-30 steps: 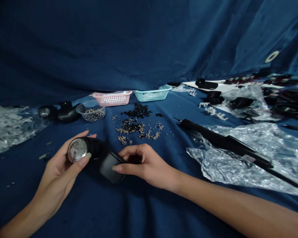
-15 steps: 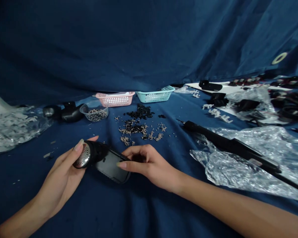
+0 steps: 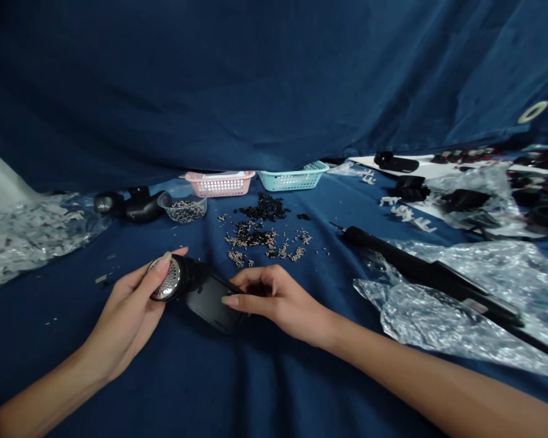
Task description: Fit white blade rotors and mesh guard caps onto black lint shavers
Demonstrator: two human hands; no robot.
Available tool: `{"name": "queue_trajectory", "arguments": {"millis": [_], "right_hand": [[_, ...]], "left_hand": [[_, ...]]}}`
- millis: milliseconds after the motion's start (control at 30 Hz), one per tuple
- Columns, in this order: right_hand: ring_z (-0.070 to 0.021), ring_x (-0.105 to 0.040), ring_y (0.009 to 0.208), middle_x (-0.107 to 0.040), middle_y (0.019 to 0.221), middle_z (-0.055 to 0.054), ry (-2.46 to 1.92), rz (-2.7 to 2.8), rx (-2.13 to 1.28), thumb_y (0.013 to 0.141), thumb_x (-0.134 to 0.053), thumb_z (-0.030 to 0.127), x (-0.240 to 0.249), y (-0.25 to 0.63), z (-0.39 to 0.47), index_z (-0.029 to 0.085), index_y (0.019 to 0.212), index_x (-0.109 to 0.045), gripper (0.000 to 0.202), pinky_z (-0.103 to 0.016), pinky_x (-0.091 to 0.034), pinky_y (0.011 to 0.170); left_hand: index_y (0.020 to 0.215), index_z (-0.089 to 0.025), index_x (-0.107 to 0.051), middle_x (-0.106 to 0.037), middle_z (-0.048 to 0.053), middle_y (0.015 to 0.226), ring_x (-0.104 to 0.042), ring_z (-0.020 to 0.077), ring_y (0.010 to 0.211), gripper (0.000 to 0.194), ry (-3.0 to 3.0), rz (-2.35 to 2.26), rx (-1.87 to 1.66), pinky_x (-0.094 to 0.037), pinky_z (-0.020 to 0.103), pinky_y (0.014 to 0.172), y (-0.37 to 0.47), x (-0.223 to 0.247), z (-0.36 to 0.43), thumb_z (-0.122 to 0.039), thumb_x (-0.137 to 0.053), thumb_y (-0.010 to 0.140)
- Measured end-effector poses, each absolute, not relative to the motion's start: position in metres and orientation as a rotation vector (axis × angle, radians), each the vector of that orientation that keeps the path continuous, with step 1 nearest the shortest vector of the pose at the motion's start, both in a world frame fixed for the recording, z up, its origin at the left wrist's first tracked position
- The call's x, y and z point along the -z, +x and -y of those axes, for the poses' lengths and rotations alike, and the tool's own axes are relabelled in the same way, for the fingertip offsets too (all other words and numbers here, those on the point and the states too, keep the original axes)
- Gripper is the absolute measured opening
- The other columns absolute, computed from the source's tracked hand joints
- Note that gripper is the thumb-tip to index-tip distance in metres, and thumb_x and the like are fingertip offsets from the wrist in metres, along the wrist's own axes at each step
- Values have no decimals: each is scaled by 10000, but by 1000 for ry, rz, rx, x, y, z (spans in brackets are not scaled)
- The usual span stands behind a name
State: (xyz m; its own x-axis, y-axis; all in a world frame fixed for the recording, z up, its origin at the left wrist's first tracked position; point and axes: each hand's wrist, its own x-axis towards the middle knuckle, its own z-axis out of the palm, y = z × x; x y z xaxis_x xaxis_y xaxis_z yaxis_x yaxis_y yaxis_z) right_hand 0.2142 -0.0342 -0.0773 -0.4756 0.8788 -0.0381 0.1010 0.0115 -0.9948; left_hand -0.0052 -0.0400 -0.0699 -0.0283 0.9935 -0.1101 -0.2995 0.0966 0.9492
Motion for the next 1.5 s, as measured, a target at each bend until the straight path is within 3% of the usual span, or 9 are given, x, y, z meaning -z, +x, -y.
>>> {"name": "queue_trajectory", "arguments": {"millis": [233,400,533,667,767,900,1033,1167,1500], "right_hand": [[-103,-495,602,-548,648,34,-997,1726,-1533,754,-805,538,78,213,28,145,796,-684,413,-236,-380,582],[-100,-522,569,-581,661,30,-974,1772,-1507,757,-772,600,80,210,25,133,898,-702,492,-243,-436,587],[-92,-486,551,-588,655,32,-966,1871,-1434,770,-779,550,77,210,24,124,1009,-727,491,-231,-379,548],[-99,-509,572,-625,642,24,-1004,1965,-1346,718,-838,479,71,212,26,128,1024,-760,471,-228,-367,553],[-110,-577,567,-717,700,-32,-1036,2006,-1374,743,-812,506,70,211,29,138,1016,-783,459,-223,-395,536],[-109,-573,575,-759,781,-57,-985,1936,-1399,758,-809,463,72,209,31,146,1031,-758,421,-227,-431,553],[-119,-599,647,-744,919,-40,-960,1887,-1367,766,-810,398,76,207,33,183,1069,-703,386,-235,-460,575],[-125,-633,679,-686,1097,-44,-970,1916,-1280,791,-801,377,82,207,34,241,1218,-628,480,-267,-500,586],[-161,-618,802,-548,1292,-90,-808,1994,-1131,787,-833,395,83,201,51,331,1387,-538,671,-354,-573,686]], "left_hand": [[1174,-187,-739,-752,60,1155,-559,214,1275,499,933,-1072,-1269,-415,267,1076,-8,69,36,-477,-801,772],[1207,-193,-712,-738,72,1178,-566,245,1246,568,912,-1123,-1221,-412,314,1062,-11,71,36,-555,-764,773],[1188,-211,-715,-723,60,1209,-546,239,1277,562,866,-1146,-1195,-413,282,1039,-11,76,35,-581,-755,766],[1073,-241,-736,-739,8,981,-622,187,979,487,895,-1232,-1230,-466,233,823,-12,82,35,-622,-717,771],[864,-220,-733,-690,1,762,-590,177,765,450,968,-1258,-1184,-445,246,697,-15,83,34,-657,-680,771],[757,-216,-729,-702,33,757,-611,217,789,470,1079,-1234,-1136,-441,278,709,-18,77,36,-646,-566,850],[724,-200,-744,-693,67,720,-596,225,741,648,1166,-1136,-1115,-436,298,730,-16,68,36,-655,-335,938],[677,-170,-734,-692,110,693,-616,243,716,828,1192,-1021,-1054,-447,328,724,-12,63,33,-741,-185,917],[670,-191,-758,-699,85,631,-611,215,602,848,1152,-990,-1024,-459,330,644,-10,61,41,-892,-295,783]]}}
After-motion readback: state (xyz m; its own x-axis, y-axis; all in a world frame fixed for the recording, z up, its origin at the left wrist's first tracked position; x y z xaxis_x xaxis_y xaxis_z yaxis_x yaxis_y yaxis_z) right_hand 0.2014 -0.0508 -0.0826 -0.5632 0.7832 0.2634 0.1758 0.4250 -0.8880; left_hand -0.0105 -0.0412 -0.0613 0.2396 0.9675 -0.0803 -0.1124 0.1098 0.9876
